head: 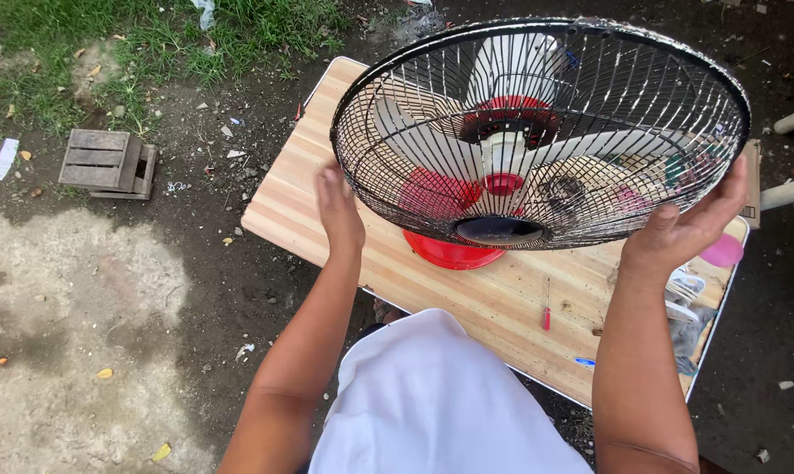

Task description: The person services a red pedestal fan on an outdoor table. They hold the front grille, unscrew the blade cap by hand, remove the plastic fan blades, then reattach the blades, tighten the cap, and secure the front grille back onto the fan head.

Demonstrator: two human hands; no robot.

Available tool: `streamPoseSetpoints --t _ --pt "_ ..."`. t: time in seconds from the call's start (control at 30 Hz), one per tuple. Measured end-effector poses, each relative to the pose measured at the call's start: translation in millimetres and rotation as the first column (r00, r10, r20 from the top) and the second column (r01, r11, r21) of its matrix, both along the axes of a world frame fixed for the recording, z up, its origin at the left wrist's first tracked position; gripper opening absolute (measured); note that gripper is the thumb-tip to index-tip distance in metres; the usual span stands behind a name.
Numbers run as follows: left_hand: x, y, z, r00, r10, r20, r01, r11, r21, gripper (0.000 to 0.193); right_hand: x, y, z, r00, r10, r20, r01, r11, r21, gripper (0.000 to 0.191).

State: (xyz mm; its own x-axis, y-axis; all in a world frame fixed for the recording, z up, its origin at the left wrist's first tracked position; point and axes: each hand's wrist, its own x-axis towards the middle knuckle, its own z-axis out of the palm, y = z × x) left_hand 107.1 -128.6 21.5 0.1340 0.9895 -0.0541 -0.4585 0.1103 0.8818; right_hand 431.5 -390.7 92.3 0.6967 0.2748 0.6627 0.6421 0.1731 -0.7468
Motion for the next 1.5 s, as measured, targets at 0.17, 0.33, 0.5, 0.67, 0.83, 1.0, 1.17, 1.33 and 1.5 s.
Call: streamPoseSetpoints --t 0.17,0.33,0.5,0.67,0.83,1.0,1.17,1.33,1.5 --pt "-0.8 -21.7 -48.8 0.908 -0.416 0.057 0.408 0.841 -0.354 0.029 6.5 -0.9 -3.1 1.0 0.012 0.015 -0.012 1.0 -0.023 0.107" --pt "11.5 -33.5 -55.8 0.856 -0.48 0.191 0.516 0.783 -0.346 0.038 11.5 -3.3 -7.2 0.997 -0.035 0.066 0.04 0.997 -0.071 0.103" --pt "30.7 -43.9 -52.8 0.841 -0.347 0.416 0.497 0.8 -0.337 0.025 8.0 -1.7 -8.3 0.996 -0.073 0.045 0.075 0.996 -0.045 0.105" --pt "43.3 -53.9 -54.2 0.79 -0.32 0.523 0.514 0.81 -0.281 0.036 2.5 -2.3 -7.1 0.997 -0.074 0.011 0.074 0.997 -0.033 0.102" --pt "46.6 -58.5 -55.9 0.745 -0.324 0.584 0.563 0.774 -0.289 0.038 -1.2 -6.1 -6.2 0.999 -0.045 0.007 0.045 0.999 -0.013 0.101" --pt "57.3 -65.3 -55.9 0.734 -0.254 0.629 0.543 0.777 -0.32 0.034 -2.3 -5.3 -0.9 0.999 -0.045 0.01 0.045 0.999 -0.011 0.099" --pt "62.0 -64.6 -61.8 0.755 -0.287 0.59 0.562 0.747 -0.355 0.034 0.6 -1.9 1.0 1.0 0.0 0.02 0.0 1.0 0.007 0.101" --pt "55.3 -54.9 -66.0 0.84 -0.372 0.396 0.519 0.765 -0.381 0.036 9.2 -6.4 -7.5 0.997 -0.059 0.041 0.061 0.997 -0.044 0.102" --pt "55.0 -23.8 -51.5 0.795 0.034 0.605 0.306 0.839 -0.449 0.054 14.5 -10.9 -16.6 0.998 -0.048 0.036 0.05 0.997 -0.051 0.102"
